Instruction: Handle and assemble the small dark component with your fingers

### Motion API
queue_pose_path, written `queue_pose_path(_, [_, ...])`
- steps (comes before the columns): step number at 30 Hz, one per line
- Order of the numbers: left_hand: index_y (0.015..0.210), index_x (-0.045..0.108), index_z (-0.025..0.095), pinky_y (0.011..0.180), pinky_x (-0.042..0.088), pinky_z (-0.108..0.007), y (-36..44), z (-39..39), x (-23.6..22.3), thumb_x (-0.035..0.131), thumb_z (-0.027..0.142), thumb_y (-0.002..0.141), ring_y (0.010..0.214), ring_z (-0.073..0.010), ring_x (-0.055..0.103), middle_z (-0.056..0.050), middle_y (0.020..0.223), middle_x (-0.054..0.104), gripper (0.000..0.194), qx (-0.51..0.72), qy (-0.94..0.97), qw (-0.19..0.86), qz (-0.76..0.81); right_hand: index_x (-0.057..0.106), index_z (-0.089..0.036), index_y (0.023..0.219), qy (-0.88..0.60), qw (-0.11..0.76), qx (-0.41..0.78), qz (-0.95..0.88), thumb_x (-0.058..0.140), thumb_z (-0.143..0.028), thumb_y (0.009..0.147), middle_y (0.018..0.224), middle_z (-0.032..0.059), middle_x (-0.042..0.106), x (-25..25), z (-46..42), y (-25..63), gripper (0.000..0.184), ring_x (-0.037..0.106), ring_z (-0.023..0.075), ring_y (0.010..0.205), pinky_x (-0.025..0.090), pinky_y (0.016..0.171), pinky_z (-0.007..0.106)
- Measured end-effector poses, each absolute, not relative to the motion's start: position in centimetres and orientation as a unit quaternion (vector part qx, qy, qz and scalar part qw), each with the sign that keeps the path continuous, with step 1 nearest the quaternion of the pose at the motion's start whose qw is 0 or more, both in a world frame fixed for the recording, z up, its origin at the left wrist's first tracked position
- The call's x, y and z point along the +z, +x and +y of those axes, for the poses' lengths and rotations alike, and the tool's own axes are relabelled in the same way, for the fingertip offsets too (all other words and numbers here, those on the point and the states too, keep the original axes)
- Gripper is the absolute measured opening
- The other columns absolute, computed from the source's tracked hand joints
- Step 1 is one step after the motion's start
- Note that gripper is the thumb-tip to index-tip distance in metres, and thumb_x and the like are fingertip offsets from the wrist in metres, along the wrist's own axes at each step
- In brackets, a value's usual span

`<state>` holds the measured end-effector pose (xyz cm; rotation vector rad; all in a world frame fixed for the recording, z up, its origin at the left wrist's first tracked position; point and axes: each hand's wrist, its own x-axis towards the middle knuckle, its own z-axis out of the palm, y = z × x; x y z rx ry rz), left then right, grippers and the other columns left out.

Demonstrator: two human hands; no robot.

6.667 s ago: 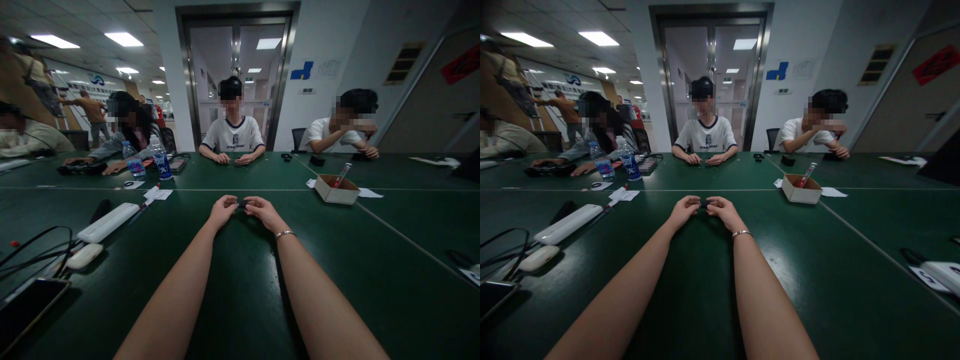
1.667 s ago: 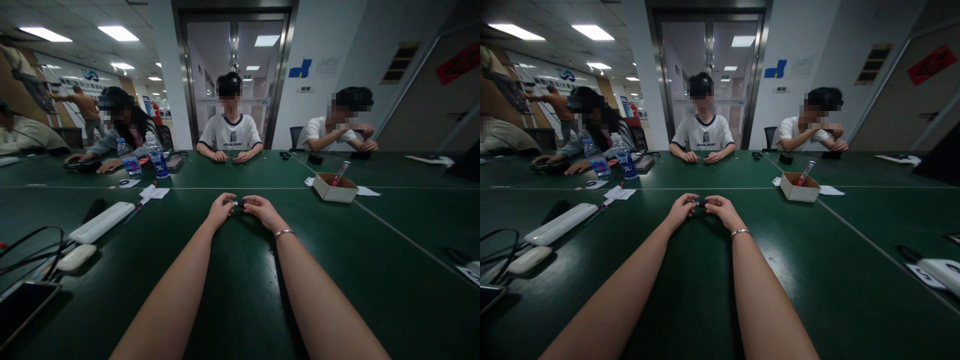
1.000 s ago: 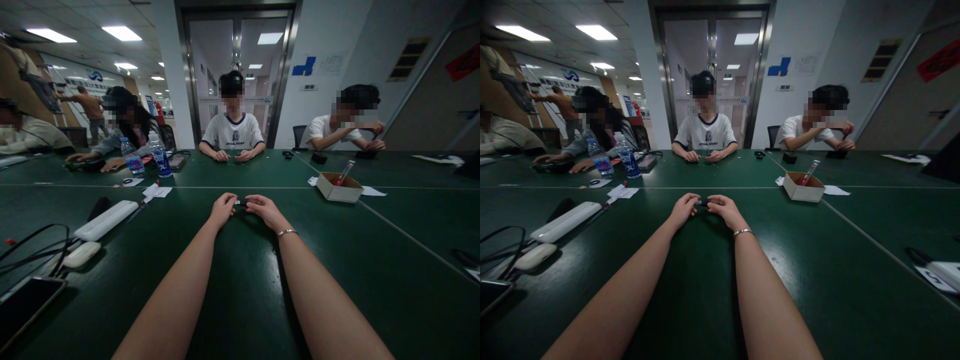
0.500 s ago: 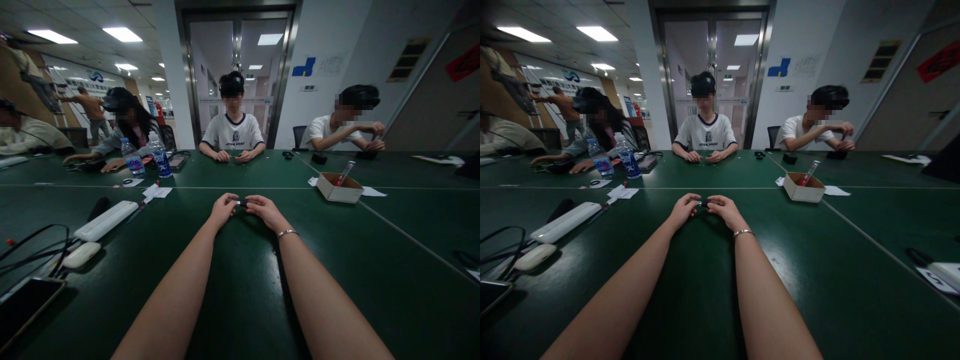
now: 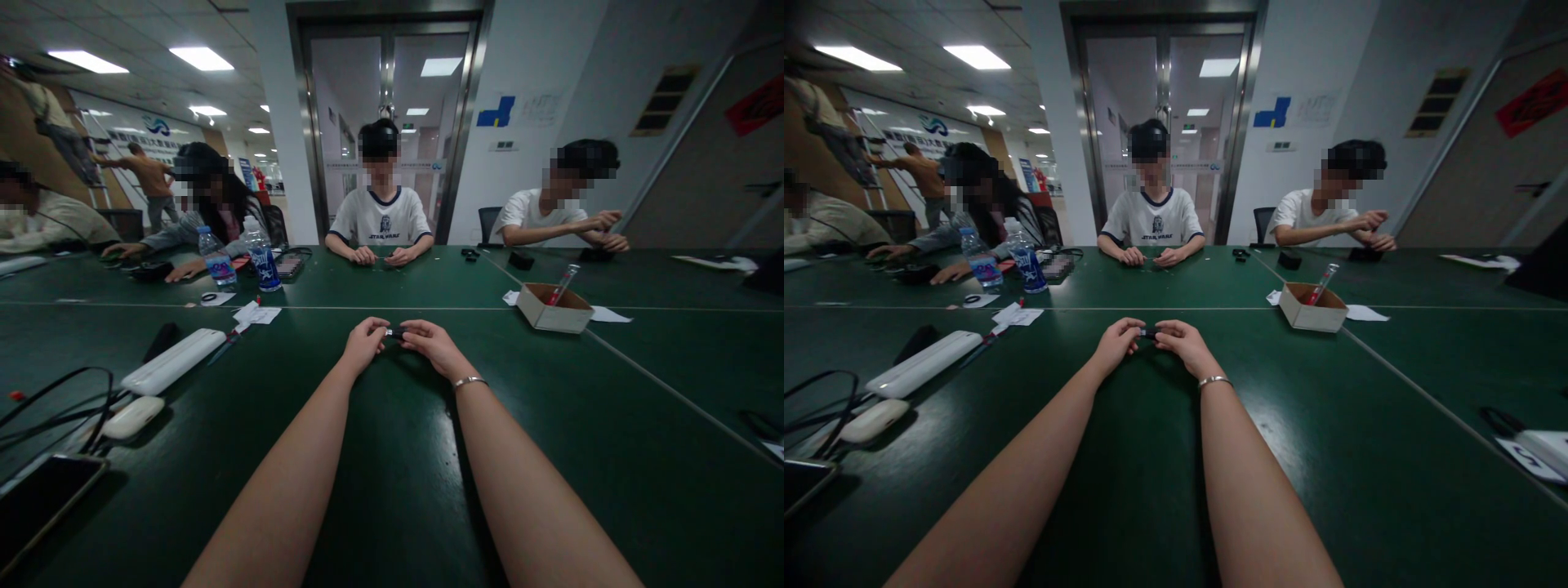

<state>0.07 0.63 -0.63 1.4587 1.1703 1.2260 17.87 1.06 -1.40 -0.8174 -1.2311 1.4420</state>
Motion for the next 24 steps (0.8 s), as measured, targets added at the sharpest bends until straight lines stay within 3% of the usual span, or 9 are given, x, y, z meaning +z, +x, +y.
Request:
queue_pose_path(6, [0.093,0.063,0.013,0.044,0.039,-0.017,0.12,0.69,-0.74,0.051,0.022,0.08,0.048,-0.0074,0.05,0.001,0.064,0.054,0.02,0.499,0.579,0.445,0.467,0.07,-0.017,0.09,-0.332,0.515,0.606,-0.507,0.083,-0.017,0.06,0.085,0.0032,0.067,-1.42,1.09,17.83,0.032,0.064,0.0157,0.083,0.056,0.074,0.025])
queue_pose_path(24, [0.092,0.064,0.015,0.045,0.034,-0.017,-0.26,0.85,-1.1,0.046,0.033,0.087,0.046,-0.0076,0.044,0.003,0.057,0.051,0.026,0.471,0.624,0.413,0.468,0.07,-0.017,0.091,-0.336,0.509,0.6,-0.518,0.083,-0.018,0.062,0.087,0.0038,0.068,-1.29,0.93,17.84,0.032,0.065,0.0159,0.082,0.057,0.075,0.026])
